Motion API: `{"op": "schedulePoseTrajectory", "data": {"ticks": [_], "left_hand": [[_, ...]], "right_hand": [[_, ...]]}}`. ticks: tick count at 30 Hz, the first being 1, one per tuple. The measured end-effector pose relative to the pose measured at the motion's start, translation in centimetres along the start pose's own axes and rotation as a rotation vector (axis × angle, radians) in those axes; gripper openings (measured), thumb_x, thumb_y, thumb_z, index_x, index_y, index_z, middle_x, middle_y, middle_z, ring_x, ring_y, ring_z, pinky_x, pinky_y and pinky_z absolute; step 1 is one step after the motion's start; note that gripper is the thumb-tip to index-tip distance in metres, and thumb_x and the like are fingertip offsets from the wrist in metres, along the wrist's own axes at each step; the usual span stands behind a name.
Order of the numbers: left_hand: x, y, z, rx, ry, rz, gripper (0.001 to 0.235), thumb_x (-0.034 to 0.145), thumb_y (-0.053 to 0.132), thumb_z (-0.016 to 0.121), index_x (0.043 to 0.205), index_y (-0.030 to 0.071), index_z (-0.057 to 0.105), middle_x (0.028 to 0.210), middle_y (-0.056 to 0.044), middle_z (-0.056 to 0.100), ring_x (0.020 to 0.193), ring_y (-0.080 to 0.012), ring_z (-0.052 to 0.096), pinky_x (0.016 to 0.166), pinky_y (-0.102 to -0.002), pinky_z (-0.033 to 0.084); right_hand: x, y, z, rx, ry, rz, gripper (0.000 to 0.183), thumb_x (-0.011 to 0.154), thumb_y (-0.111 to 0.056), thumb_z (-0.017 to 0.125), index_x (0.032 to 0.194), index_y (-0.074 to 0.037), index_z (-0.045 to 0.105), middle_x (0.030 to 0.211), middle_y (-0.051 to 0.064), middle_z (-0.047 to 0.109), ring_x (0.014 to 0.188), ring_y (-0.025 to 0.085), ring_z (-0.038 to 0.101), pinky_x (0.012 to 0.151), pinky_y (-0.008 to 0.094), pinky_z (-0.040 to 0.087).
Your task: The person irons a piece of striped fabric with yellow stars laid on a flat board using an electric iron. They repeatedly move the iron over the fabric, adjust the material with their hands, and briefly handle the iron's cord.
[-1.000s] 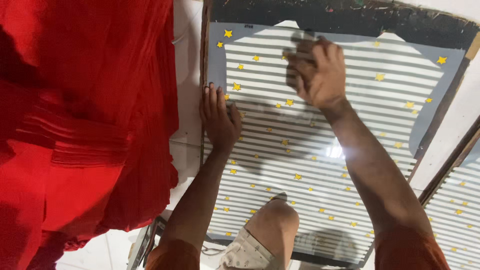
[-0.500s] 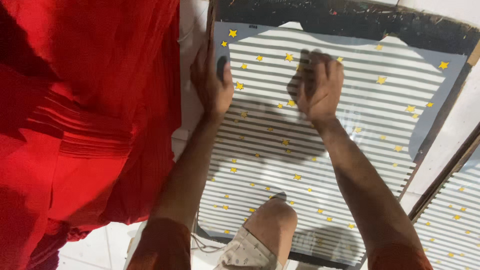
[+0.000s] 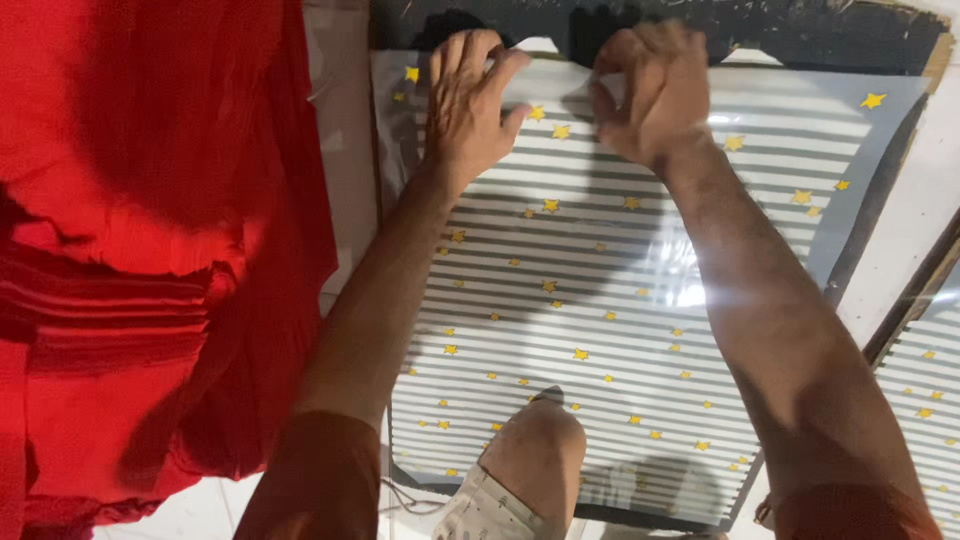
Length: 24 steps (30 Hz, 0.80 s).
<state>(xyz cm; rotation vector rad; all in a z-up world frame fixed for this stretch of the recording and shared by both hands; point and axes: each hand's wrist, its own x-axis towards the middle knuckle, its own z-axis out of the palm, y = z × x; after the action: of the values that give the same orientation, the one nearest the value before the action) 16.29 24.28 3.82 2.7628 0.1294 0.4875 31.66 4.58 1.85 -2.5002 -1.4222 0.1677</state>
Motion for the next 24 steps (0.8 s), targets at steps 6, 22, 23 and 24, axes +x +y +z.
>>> {"op": "schedulePoseTrajectory", "data": {"ticks": [6,22,23,24], "left_hand": [[1.9,-1.5,1.4,-0.079,-0.262,0.031,0.042,0.063,0.016,0.084,0.098,0.019,0.061,0.083,-0.006,0.068,0.079,-0.0323,0.061,0.076,-0.045,0.037],[4.9,-1.8,2.5,-0.187,-0.611,-0.111,0.051,0.057,0.015,0.07,0.106,0.025,0.065,0.093,0.002,0.073,0.089,-0.0316,0.066,0.077,-0.048,0.033],[5.0,-1.8,2.7,-0.175,-0.623,-0.121,0.051,0.057,0.013,0.069,0.107,0.025,0.066,0.093,0.001,0.073,0.09,-0.0316,0.066,0.079,-0.048,0.034],[5.0,-1.7,2.8,-0.164,-0.634,-0.131,0.051,0.058,0.012,0.068,0.107,0.024,0.067,0.093,0.0,0.072,0.09,-0.0317,0.065,0.081,-0.048,0.035]], "right_hand": [[1.1,-0.7,-1.2,0.136,0.032,-0.107,0.014,0.086,-0.019,0.069,0.099,-0.025,0.07,0.088,-0.01,0.071,0.083,0.026,0.06,0.078,0.046,0.041],[1.6,-1.5,-2.0,0.217,0.003,-0.023,0.034,0.08,-0.013,0.064,0.112,-0.017,0.056,0.078,-0.006,0.07,0.084,0.029,0.062,0.078,0.047,0.042],[1.6,-1.5,-2.0,0.224,0.011,-0.038,0.033,0.08,-0.012,0.063,0.112,-0.017,0.055,0.073,-0.006,0.068,0.081,0.03,0.061,0.075,0.046,0.041],[1.6,-1.5,-2.0,0.23,0.019,-0.054,0.033,0.081,-0.011,0.062,0.113,-0.016,0.054,0.068,-0.006,0.067,0.078,0.03,0.06,0.072,0.045,0.04]]}}
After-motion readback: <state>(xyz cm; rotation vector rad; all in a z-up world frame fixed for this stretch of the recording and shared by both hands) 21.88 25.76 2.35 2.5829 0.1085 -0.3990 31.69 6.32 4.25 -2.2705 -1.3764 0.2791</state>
